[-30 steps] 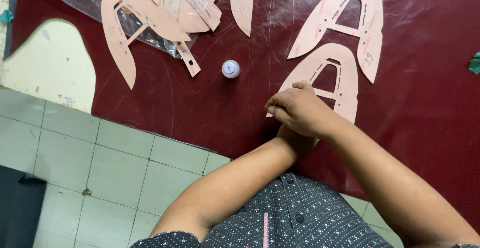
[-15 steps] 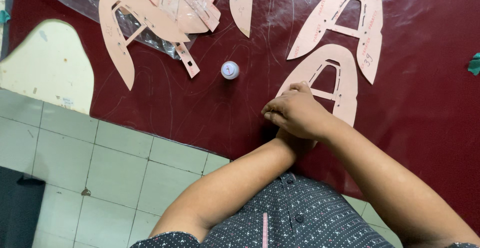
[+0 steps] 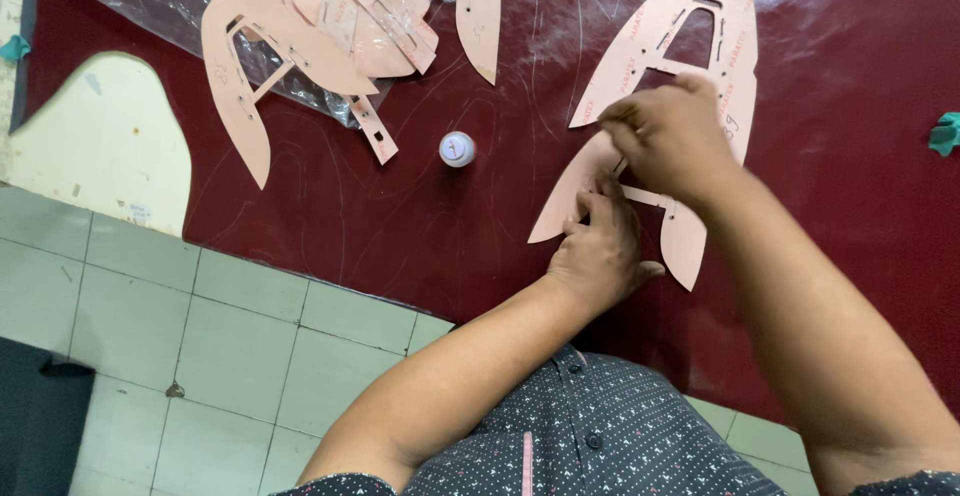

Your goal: The person arranges pink paper shoe pattern pieces on a maroon leather sheet, then opens a small glue bottle and applies glue with a green sponge dauber. They press and align the pattern pieces onto the leather, repositioning them and adding more pieces as they work across the sheet.

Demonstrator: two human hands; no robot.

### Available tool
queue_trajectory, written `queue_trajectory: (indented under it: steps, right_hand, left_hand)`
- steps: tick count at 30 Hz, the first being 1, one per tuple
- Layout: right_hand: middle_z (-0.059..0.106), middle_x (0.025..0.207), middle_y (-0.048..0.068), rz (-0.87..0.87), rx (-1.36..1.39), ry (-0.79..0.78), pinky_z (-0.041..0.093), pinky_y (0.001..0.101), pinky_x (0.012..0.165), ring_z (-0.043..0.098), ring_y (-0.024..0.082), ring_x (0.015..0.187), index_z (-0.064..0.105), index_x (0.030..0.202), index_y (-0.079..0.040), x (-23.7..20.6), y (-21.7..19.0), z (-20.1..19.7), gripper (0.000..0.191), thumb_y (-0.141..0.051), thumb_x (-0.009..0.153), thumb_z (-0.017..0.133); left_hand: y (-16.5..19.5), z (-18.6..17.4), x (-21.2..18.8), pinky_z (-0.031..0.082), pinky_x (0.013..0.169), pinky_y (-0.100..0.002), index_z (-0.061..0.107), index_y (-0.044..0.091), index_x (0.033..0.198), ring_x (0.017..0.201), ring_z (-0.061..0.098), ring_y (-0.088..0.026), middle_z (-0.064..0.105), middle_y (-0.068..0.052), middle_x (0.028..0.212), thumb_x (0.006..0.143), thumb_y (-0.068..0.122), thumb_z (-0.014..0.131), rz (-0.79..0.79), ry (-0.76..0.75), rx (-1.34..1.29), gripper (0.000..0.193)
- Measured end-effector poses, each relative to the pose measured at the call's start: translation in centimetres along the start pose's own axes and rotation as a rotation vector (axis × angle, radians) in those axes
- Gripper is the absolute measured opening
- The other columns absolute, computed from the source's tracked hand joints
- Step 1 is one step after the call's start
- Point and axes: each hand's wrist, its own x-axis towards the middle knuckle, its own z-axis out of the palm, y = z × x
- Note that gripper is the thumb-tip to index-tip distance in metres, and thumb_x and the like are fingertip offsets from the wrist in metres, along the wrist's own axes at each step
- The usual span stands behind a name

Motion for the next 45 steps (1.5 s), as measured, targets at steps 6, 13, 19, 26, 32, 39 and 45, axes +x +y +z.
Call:
queue_trajectory:
  steps: [6,13,19,26,32,39,45]
  right_hand:
    - [0.075,0.092,0.004,0.004,0.035,0.113,0.039,0.0432,0.107,0.07,0.022,0.084,0.078,0.102,-0.013,0.0,1.4,-1.3,0.017,-0.027,0.105,0.069]
    - [0.074,0.089,0.008,0.239,0.147,0.039,0.058,0.037,0.078,0.073,0.023,0.08,0.078,0.109,-0.014,-0.5,1.8,-2.7,0.017,-0.025,0.102,0.067]
    - [0.075,0.103,0.011,0.144,-0.047,0.203,0.056,0.0413,0.078,0.071,0.031,0.091,0.079,0.11,-0.011,-2.6,4.1,-2.7,0.016,-0.023,0.103,0.07]
    - [0.074,0.102,0.012,0.251,-0.061,0.259,0.056,0.0405,0.079,0.071,0.031,0.092,0.079,0.108,-0.011,-9.8,5.0,-0.6,0.016,-0.023,0.102,0.069]
    - [0.074,0.102,0.011,0.295,-0.002,0.244,0.057,0.0393,0.08,0.071,0.03,0.093,0.077,0.107,-0.01,-15.2,3.4,0.7,0.015,-0.02,0.099,0.069]
    - [0.075,0.097,0.009,0.341,0.063,0.217,0.057,0.0363,0.077,0.072,0.025,0.089,0.077,0.102,-0.007,-20.4,0.5,1.8,0.013,-0.015,0.095,0.069]
    - [0.075,0.097,0.008,0.385,0.15,0.225,0.057,0.0353,0.078,0.072,0.024,0.089,0.076,0.104,-0.006,-22.5,-0.4,2.7,0.014,-0.013,0.095,0.066]
  left_hand:
    - [-0.9,-1.4,0.2,0.063,0.075,-0.051,0.041,-0.01,0.145,0.114,0.054,-0.05,0.036,-0.048,0.14,0.084,0.072,0.063,-0.031,-0.053,-0.33,0.104]
    - [-1.0,-2.5,1.0,0.063,0.067,-0.051,0.041,0.028,0.153,0.112,0.052,-0.056,0.03,-0.05,0.139,0.086,0.068,0.061,-0.021,-0.13,-0.366,0.081]
    - [-1.0,-2.5,1.0,0.063,0.066,-0.05,0.037,0.028,0.157,0.112,0.052,-0.055,0.032,-0.049,0.139,0.09,0.068,0.057,0.009,-0.159,-0.3,0.081]
    - [-0.8,-1.9,0.9,0.063,0.07,-0.051,0.04,0.035,0.154,0.116,0.049,-0.056,0.03,-0.046,0.141,0.09,0.058,0.062,-0.019,-0.138,-0.322,0.072]
    - [-0.9,-1.9,0.9,0.062,0.074,-0.053,0.038,0.031,0.156,0.117,0.048,-0.054,0.028,-0.046,0.143,0.093,0.053,0.06,-0.004,-0.164,-0.334,0.07]
    - [-1.3,-2.4,1.5,0.061,0.08,-0.052,0.034,0.027,0.157,0.119,0.048,-0.053,0.025,-0.046,0.143,0.099,0.044,0.053,0.009,-0.247,-0.342,0.063]
    - [-1.6,-2.4,1.3,0.061,0.08,-0.052,0.037,0.027,0.156,0.119,0.048,-0.055,0.026,-0.045,0.143,0.098,0.036,0.055,0.011,-0.217,-0.356,0.062]
